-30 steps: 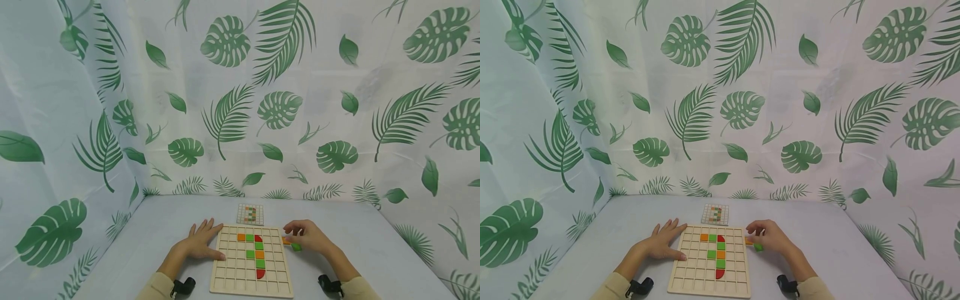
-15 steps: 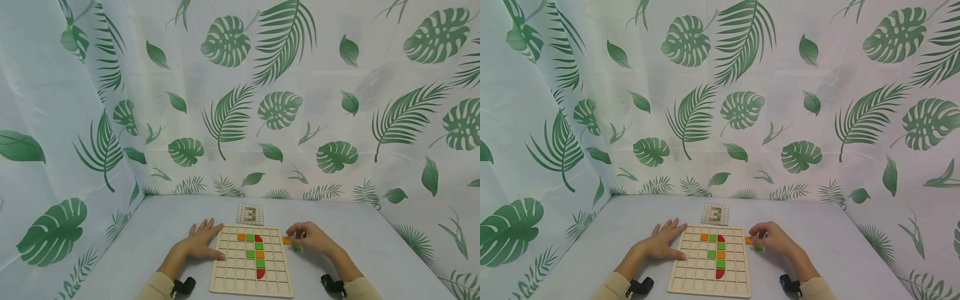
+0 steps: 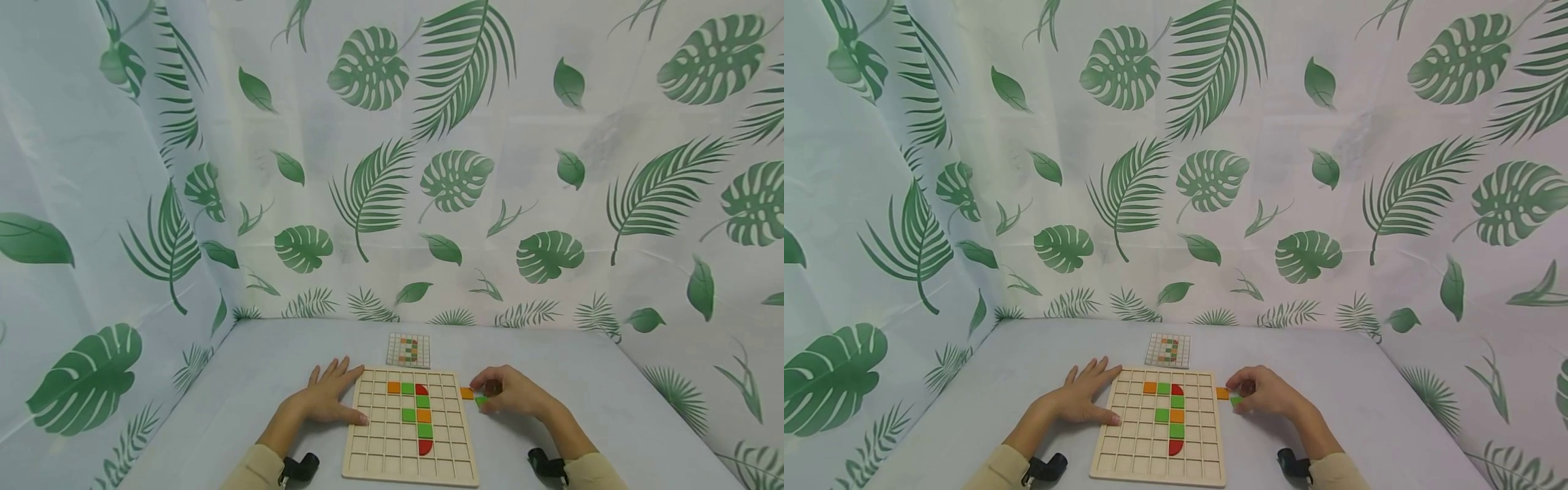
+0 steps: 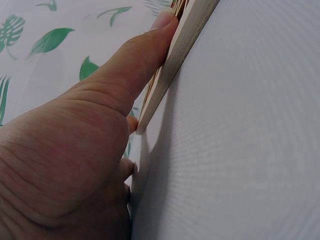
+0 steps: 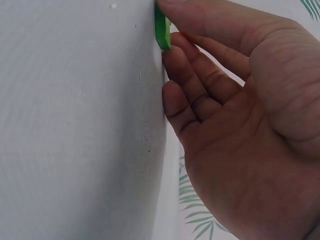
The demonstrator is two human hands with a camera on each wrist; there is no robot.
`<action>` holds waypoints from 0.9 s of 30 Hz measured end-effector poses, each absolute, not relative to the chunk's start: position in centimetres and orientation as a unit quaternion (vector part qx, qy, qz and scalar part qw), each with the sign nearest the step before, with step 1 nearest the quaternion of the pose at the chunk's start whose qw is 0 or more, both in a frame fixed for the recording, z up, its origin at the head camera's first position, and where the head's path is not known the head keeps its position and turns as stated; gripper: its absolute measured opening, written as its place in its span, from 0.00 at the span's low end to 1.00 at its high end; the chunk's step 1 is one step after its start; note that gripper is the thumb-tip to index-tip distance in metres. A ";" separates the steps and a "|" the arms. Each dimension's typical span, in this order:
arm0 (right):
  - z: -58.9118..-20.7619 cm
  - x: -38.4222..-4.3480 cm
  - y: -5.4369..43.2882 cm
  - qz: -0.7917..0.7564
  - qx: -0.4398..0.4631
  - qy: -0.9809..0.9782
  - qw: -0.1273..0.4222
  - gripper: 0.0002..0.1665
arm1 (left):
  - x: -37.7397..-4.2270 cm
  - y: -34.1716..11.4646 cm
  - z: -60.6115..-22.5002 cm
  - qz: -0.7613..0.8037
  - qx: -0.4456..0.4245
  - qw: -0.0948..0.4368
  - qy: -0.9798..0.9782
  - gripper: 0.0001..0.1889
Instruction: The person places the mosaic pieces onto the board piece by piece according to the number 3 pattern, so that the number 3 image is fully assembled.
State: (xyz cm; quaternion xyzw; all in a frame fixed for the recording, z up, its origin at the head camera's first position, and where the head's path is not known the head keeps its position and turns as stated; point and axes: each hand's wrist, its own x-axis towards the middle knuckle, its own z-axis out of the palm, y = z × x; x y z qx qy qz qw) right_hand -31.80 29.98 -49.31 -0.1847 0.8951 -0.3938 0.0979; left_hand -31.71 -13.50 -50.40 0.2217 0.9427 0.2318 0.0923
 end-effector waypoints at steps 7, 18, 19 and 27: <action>-49.1 -31.8 30.0 -0.408 -0.183 0.887 0.115 0.24 | -31.7 -13.6 -50.4 0.233 0.222 0.095 0.942 0.60; -49.2 -31.8 30.2 -0.409 -0.194 0.886 0.104 0.24 | -31.8 -13.4 -50.6 0.231 0.217 0.091 0.944 0.60; -49.2 -31.8 30.2 -0.410 -0.194 0.885 0.103 0.24 | -31.8 -13.4 -50.6 0.232 0.218 0.090 0.944 0.60; -49.2 -31.7 30.2 -0.407 -0.198 0.888 0.085 0.16 | -31.9 -13.5 -50.6 0.231 0.220 0.090 0.943 0.60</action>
